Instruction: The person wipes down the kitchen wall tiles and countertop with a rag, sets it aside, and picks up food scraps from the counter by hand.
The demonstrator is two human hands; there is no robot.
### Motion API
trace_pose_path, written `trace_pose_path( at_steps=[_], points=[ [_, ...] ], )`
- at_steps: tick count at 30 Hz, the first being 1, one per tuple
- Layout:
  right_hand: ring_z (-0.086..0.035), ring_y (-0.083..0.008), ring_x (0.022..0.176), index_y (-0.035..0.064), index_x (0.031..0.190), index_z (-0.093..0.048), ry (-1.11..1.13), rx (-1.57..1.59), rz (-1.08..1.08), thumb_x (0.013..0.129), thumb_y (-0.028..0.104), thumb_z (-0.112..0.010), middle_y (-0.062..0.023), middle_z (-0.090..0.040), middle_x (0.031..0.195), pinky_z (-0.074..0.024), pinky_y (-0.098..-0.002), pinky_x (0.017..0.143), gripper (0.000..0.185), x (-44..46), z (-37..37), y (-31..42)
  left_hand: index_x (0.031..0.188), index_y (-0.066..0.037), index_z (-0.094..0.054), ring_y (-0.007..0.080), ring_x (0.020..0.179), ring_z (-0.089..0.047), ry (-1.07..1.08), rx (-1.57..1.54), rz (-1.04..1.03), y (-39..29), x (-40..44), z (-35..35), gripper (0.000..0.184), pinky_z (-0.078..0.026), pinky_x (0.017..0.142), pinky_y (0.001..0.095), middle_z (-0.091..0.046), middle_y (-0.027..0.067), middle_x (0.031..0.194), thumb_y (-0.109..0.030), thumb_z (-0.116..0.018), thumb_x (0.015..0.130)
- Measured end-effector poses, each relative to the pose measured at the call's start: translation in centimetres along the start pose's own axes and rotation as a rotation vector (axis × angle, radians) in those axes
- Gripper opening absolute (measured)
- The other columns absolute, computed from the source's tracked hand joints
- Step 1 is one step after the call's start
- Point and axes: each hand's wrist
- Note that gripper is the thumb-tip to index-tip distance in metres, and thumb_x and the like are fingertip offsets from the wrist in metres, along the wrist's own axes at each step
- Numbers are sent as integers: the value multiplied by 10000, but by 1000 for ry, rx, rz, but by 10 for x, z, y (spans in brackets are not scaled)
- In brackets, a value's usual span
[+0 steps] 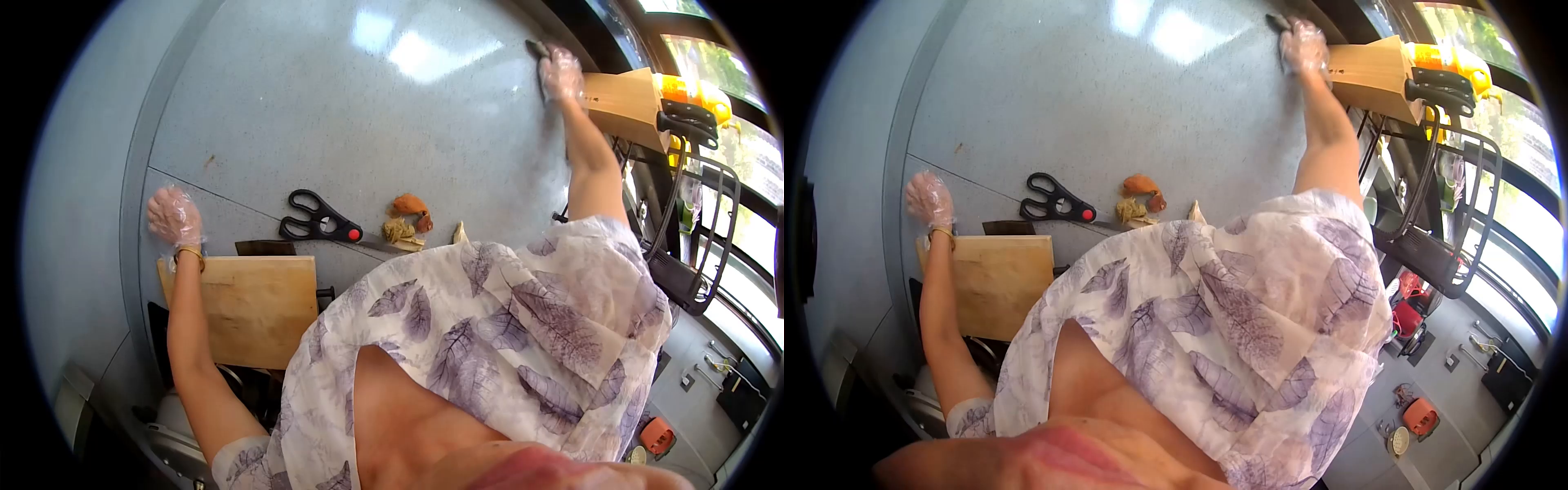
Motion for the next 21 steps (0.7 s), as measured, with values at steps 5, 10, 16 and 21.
trace_pose_path(
  at_steps=[5, 10, 16, 21],
  points=[
    [-516, -262, 1192, 174, 1245, -592, -133, 248, 254, 835, 149, -490, -56, -512, 1368, -403, -425, 1000, 423, -135, 9, 58, 979, -78, -546, 353, 1016, -542, -93, -74, 13, 2, -4, -13, 257, -433, 826, 521, -569, 138, 1044, -316, -473, 913],
    [-527, -221, 1182, 157, 1222, -612, 77, 373, 422, 740, 81, -558, -63, -521, 1369, -388, -422, 982, 491, -253, 48, 96, 1010, -85, -538, 356, 1042, -526, -137, -111, 21, 5, -5, -19, 249, -416, 833, 532, -564, 133, 1055, -304, -473, 912],
    [-555, -316, 1121, 155, 1174, -633, -122, 201, 131, 783, 269, -597, -128, -593, 1216, -447, -467, 937, 409, -62, -16, 26, 1005, -87, -515, 348, 1031, -520, -95, -40, -12, 6, -3, -11, 223, -416, 814, 523, -551, 129, 1037, -289, -472, 921],
    [-571, -384, 1102, 100, 1130, -642, -42, 41, -516, 840, 346, -483, -197, -594, 1152, -488, -463, 910, 412, 41, 8, 40, 940, -80, -504, 349, 985, -528, -87, -1, 5, 7, 1, -10, 199, -421, 784, 506, -541, 129, 986, -276, -476, 924]
  ],
)
Point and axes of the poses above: each hand's wrist, its own x-axis towards the middle knuckle, its own z-axis out of the back of the hand, y = z × x
